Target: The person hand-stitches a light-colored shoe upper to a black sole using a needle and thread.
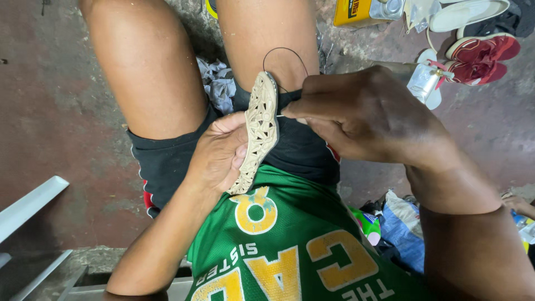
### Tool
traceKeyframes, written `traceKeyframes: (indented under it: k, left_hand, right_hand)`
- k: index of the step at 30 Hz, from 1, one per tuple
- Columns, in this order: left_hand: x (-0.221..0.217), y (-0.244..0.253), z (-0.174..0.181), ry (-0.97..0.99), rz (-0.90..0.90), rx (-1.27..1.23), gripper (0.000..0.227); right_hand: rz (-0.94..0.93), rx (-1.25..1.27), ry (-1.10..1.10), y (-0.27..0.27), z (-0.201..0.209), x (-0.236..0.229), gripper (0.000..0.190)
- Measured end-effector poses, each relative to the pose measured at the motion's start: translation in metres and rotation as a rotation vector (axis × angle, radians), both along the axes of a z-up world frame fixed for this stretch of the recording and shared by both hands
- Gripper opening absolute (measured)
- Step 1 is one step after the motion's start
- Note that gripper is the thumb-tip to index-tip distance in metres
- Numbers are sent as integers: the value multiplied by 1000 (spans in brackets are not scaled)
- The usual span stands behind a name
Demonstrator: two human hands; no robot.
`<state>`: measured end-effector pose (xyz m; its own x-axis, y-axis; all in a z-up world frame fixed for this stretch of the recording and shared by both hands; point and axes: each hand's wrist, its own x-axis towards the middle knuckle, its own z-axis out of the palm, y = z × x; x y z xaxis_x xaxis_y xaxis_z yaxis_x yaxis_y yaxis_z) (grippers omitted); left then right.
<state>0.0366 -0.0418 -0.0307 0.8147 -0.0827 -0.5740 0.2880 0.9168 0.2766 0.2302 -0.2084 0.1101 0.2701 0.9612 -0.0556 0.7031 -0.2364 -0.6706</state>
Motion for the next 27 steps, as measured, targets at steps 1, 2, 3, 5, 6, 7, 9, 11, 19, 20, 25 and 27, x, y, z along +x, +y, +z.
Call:
traceKeyframes:
  k: [1,2,3,5,6,7,9,11,19,20,25,27]
  left_hand:
    - [0,0,-1,-20,17,-23,25]
    - [1,-1,-1,-26,18,-26,25]
    - [1,-1,-1,-30,24,-28,26]
    - [1,-3,0,-20,35,-29,26]
    - [2,-4,0,-7,39,-27,26]
    - [3,-4,1,7,42,-24,26]
    - [5,-6,2,26,42,-11,26]
    - [6,-8,3,17,48,-4,25]
    - [6,1,13,-98,67,32,19]
    - [8,3,12,-77,56,48,20]
    - [6,1,10,-103,67,-9,22]
    - [7,3,8,-111,42,-38,22]
  right_hand:
    - [19,7,-38,2,2,2,15]
    - [38,14,-76,4,5,3,17]
    - [46,11,-82,6,7,4,17]
    - [62,5,-91,10,10,4,18]
    - [64,3,-96,11,11,4,19]
    - [65,1,-101,12,11,4,20]
    - [66,3,-107,14,11,5,21]
    - [63,8,-111,14,10,5,20]
    - [-9,-121,-54,15,3,-12,12]
    - [-24,-181,-77,15,0,-14,14]
    - [-66,-3,-68,13,-19,-20,14]
    - [-51,31,-95,14,-27,-15,19]
